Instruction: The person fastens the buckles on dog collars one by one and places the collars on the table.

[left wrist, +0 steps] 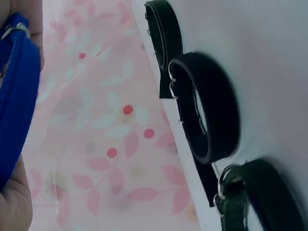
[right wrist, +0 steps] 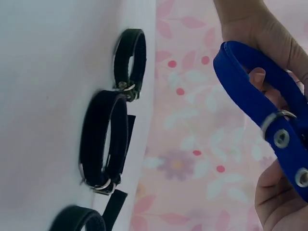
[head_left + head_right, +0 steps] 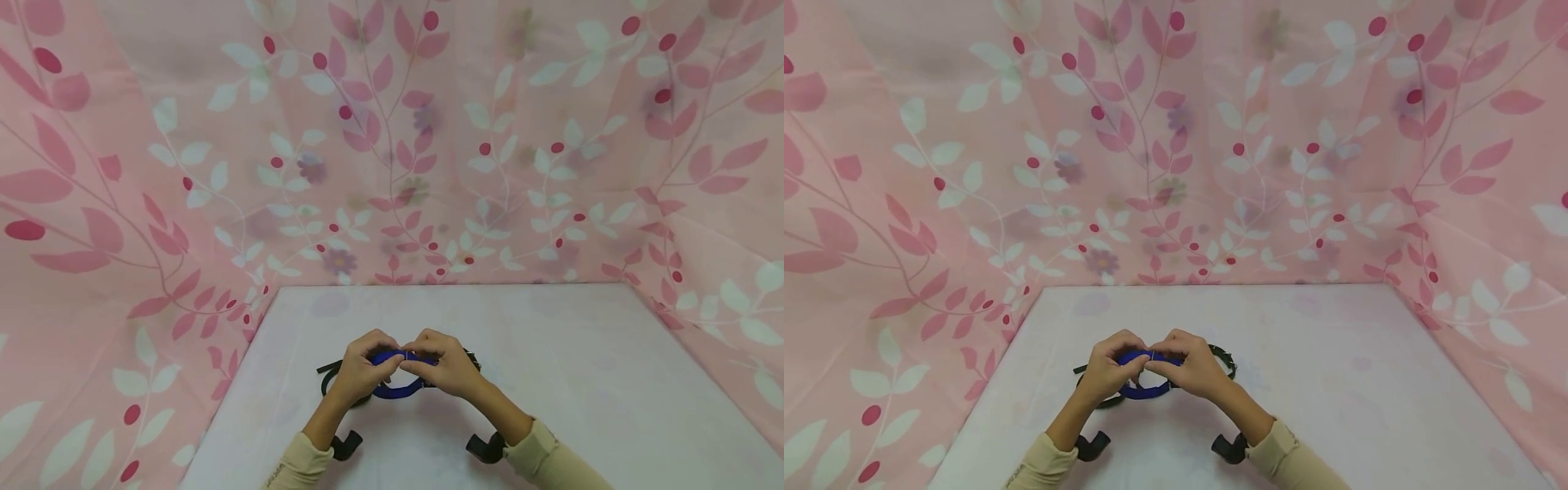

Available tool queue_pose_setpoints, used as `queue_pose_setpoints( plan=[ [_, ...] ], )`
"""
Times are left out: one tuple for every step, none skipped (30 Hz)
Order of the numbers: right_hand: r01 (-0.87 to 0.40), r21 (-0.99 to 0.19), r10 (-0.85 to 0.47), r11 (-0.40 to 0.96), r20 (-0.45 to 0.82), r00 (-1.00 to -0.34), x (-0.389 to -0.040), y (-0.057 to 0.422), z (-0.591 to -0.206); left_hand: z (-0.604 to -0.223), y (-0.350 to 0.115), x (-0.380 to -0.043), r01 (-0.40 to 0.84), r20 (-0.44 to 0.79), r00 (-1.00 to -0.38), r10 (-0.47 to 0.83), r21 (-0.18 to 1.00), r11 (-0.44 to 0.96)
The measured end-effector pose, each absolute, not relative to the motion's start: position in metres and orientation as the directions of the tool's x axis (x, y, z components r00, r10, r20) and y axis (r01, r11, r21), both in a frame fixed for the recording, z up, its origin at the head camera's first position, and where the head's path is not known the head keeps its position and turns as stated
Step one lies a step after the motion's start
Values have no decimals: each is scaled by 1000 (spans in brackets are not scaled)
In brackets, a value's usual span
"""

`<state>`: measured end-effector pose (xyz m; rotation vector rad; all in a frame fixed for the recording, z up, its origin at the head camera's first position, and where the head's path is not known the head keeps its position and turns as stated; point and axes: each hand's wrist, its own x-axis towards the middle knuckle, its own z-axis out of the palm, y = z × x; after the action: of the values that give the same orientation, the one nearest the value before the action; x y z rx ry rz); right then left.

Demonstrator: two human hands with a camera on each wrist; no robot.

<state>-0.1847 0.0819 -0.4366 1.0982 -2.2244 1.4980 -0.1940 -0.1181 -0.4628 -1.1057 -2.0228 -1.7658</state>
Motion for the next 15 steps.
queue_pose_setpoints(
  plan=[
    [-700,-690,-438,182,581,-686,-185,81,-437,-463,-118,-194,660,619,-694,369,751,-19],
    [-699,-691,-427,183,585,-690,-185,81,-437,-463,-117,-194,653,617,-701,358,757,-23],
    [-696,-693,-419,188,585,-695,-185,80,-437,-464,-117,-194,650,615,-708,347,760,-22],
    [-692,-694,-413,199,580,-702,-185,80,-437,-465,-117,-193,649,616,-711,338,760,-20],
    [-682,-701,-410,211,570,-712,-185,79,-437,-465,-116,-193,644,614,-719,325,764,-18],
    [-667,-710,-409,226,552,-727,-185,79,-437,-465,-116,-193,640,612,-728,309,768,-14],
    [-645,-726,-408,240,528,-745,-185,79,-437,-466,-116,-193,633,607,-739,293,774,-10],
    [-620,-743,-407,252,500,-765,-185,79,-437,-466,-115,-193,619,596,-753,278,785,-7],
    [-593,-762,-404,260,472,-784,-186,79,-437,-465,-114,-193,604,584,-768,265,797,-5],
    [-568,-780,-401,262,447,-800,-186,79,-437,-465,-114,-193,590,571,-781,253,808,-2],
    [-551,-794,-399,259,431,-809,-186,80,-437,-465,-113,-193,571,554,-797,242,821,-1],
    [-543,-800,-397,255,426,-813,-187,80,-437,-464,-113,-193,559,543,-805,237,829,0],
    [-544,-802,-395,246,430,-812,-187,80,-438,-464,-113,-193,551,535,-812,234,834,3],
    [-552,-800,-394,236,440,-807,-188,81,-438,-464,-113,-193,542,526,-818,233,840,6],
    [-564,-794,-391,227,456,-800,-189,81,-439,-464,-113,-193,544,527,-818,232,839,14]
  ],
)
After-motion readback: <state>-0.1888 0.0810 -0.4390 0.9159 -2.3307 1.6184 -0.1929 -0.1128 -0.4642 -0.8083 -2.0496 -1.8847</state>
